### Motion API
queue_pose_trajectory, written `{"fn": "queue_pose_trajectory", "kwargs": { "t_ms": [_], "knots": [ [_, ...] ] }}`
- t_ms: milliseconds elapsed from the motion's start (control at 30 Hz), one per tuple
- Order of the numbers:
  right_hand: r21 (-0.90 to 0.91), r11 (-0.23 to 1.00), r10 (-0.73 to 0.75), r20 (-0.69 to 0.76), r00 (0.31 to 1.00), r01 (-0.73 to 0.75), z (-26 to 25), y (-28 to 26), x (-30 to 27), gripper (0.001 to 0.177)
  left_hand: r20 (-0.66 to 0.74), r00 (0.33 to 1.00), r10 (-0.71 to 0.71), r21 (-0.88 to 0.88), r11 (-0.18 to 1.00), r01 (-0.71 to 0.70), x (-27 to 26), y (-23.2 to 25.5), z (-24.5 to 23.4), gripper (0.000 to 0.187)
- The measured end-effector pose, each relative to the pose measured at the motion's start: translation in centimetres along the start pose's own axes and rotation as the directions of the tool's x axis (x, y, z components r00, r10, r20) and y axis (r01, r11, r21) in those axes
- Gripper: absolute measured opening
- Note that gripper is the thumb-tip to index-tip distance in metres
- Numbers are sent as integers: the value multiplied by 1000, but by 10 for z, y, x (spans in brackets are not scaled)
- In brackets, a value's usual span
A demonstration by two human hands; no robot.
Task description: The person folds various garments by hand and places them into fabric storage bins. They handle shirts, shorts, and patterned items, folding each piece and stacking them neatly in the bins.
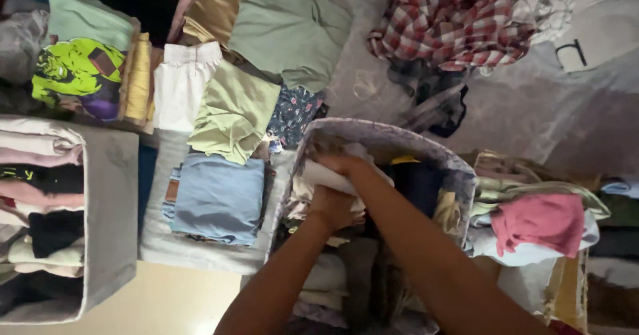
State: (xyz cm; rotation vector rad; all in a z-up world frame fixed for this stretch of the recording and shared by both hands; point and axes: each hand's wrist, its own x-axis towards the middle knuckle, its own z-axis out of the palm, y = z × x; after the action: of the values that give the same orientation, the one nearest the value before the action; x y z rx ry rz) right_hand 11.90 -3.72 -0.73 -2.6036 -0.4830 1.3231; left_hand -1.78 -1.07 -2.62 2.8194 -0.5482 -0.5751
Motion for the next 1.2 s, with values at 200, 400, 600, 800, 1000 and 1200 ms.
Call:
{"fn": "queue_pose_trajectory", "kwargs": {
  "t_ms": [200,400,600,800,1000,1200],
  "knots": [
    [-77,994,-79,-46,996,75,-23,2,7,77,-190,982,21,-90,995,-39,-18,-11,-2,61],
    [165,890,-444,107,890,424,-52,67,-36,73,-388,916,-107,-254,967,5,-26,-42,-30,63],
    [-19,890,-441,-290,849,456,-47,66,-58,71,-64,998,-5,-105,994,-2,0,-52,-30,65],
    [-248,966,-120,-155,980,79,4,13,-70,88,171,985,-7,-165,986,35,8,-64,-13,74],
    [331,851,-478,168,862,408,-40,65,-38,95,15,1000,-13,-145,989,15,-13,-50,-28,58],
    [25,957,-289,57,956,288,-46,51,5,73,-253,967,10,-213,975,-66,-51,-34,-54,64]
  ]
}}
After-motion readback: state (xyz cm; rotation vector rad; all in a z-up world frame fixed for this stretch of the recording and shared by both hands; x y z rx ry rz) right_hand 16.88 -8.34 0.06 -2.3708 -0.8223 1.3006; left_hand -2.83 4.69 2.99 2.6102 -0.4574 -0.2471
